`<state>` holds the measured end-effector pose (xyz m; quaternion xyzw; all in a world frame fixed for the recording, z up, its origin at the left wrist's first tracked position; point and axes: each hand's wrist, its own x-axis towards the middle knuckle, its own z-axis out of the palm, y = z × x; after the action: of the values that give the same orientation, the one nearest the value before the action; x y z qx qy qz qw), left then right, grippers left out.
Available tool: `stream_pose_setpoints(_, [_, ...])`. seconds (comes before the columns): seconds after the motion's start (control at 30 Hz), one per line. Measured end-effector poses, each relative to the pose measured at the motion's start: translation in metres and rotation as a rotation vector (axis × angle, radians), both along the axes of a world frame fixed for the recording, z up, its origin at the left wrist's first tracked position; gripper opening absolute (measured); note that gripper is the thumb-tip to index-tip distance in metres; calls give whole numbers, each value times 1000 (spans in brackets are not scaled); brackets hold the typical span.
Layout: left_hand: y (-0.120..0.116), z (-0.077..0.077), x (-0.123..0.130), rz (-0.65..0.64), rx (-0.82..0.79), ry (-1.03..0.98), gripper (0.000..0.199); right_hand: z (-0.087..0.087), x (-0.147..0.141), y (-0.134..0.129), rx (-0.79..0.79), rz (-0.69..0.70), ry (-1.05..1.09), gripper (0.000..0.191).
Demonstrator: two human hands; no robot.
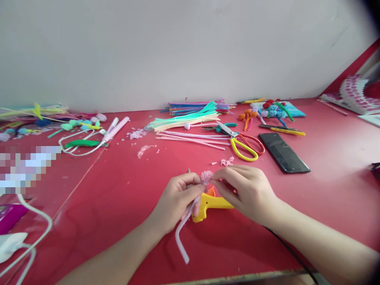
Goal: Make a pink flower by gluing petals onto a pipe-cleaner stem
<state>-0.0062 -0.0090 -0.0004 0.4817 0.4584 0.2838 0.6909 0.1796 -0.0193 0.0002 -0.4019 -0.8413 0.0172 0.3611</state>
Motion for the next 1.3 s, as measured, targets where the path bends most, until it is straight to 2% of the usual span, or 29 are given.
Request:
stream_pose_setpoints(0.57, [0,0,-1,-12,-23,-18,19,3,-1,0,75,6,-28,12])
stream_pose_setpoints(0.77, [1,-3,-2,-17,-20,-21,19,1,-1,-1,41,-1,-38,10])
stream_pose_setpoints(1.07, [2,-5,-2,-9,-1,-54,19,2,0,-3,-104,-28,129,7])
stream_pose_setpoints(1.3, [-2,-5,-3,12,102,-102,16,2,-2,-8,-44,-20,136,10])
